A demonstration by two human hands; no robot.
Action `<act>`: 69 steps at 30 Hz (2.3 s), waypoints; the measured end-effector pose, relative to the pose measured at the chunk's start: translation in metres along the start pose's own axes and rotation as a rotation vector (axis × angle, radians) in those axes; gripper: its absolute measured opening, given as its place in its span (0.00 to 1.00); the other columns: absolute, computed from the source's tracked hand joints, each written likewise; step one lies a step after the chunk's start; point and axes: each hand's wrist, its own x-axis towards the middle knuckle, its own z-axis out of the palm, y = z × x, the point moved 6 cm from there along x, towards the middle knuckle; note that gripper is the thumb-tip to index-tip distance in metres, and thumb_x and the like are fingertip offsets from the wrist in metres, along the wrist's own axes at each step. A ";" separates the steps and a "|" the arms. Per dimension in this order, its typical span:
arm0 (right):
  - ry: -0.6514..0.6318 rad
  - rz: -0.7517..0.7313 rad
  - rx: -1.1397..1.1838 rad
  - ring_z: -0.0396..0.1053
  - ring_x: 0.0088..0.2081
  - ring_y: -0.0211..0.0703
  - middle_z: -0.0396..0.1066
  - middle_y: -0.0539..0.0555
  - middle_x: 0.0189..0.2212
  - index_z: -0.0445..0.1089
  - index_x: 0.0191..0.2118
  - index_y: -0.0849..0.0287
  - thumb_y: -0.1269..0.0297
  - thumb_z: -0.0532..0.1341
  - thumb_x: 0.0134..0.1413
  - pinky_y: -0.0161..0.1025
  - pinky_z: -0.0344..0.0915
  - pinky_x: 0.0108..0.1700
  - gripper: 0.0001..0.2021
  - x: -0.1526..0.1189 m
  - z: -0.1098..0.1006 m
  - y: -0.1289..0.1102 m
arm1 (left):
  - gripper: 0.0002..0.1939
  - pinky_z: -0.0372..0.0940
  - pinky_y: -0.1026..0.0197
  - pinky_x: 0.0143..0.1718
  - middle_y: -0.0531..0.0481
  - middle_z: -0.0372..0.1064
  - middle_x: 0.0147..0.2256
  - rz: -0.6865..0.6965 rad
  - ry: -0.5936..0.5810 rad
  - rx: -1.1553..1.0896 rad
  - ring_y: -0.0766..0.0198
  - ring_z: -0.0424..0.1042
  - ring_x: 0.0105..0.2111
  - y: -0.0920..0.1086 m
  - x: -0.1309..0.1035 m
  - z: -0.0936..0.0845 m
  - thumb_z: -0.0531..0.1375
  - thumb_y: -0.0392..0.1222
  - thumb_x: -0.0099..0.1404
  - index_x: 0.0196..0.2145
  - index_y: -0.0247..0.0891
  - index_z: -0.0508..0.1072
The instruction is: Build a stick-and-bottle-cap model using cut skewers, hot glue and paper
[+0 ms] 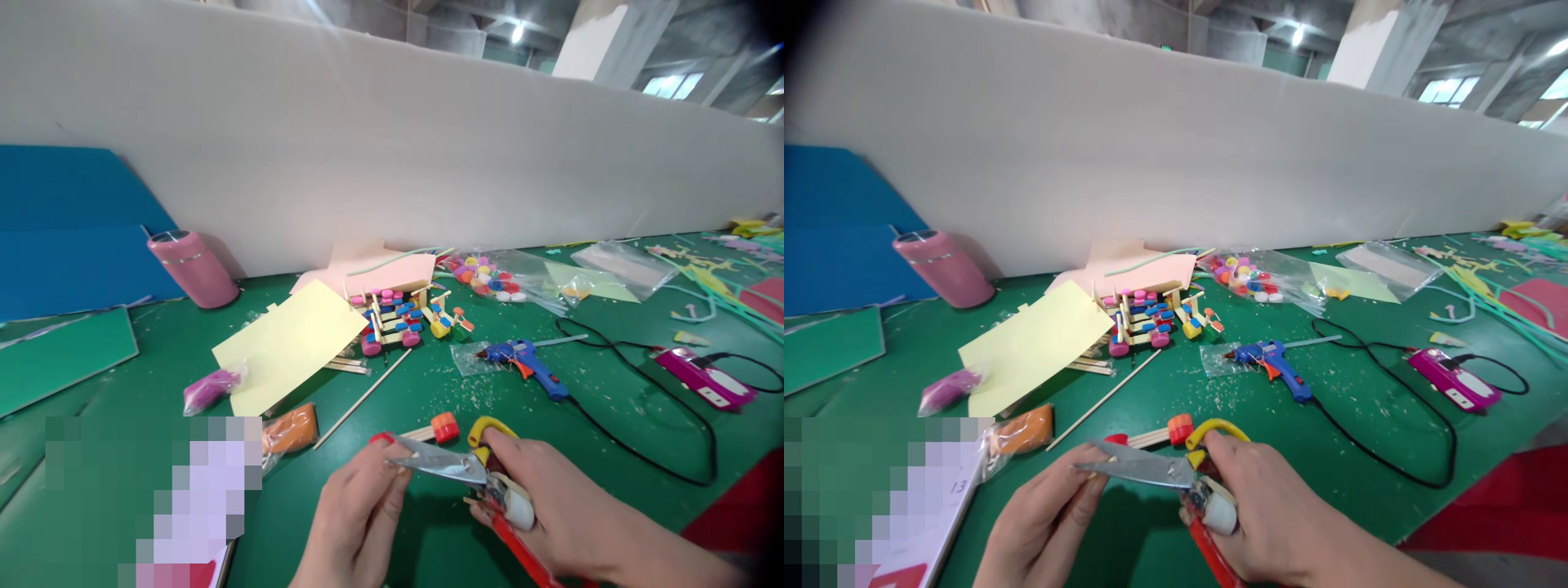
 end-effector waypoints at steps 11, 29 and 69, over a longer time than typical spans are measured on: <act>0.057 0.048 0.007 0.62 0.22 0.40 0.67 0.48 0.24 0.55 0.31 0.55 0.63 0.56 0.51 0.35 0.49 0.23 0.06 0.003 -0.005 0.006 | 0.11 0.64 0.69 0.30 0.51 0.72 0.30 -0.072 0.066 -0.096 0.66 0.70 0.28 -0.003 -0.002 -0.004 0.55 0.29 0.59 0.37 0.42 0.70; 0.179 0.175 -0.094 0.69 0.28 0.44 0.72 0.53 0.32 0.63 0.40 0.56 0.57 0.58 0.49 0.36 0.63 0.27 0.13 -0.016 -0.027 0.045 | 0.15 0.63 0.62 0.23 0.46 0.70 0.25 0.162 -0.113 0.447 0.61 0.67 0.21 0.013 -0.004 0.017 0.49 0.30 0.59 0.42 0.36 0.69; 0.273 -0.244 0.424 0.64 0.27 0.33 0.66 0.51 0.33 0.71 0.41 0.59 0.66 0.56 0.55 0.32 0.64 0.30 0.10 0.055 -0.013 -0.020 | 0.07 0.66 0.67 0.26 0.49 0.70 0.24 -0.913 0.032 -1.373 0.68 0.71 0.23 -0.035 -0.006 0.064 0.56 0.37 0.62 0.31 0.31 0.72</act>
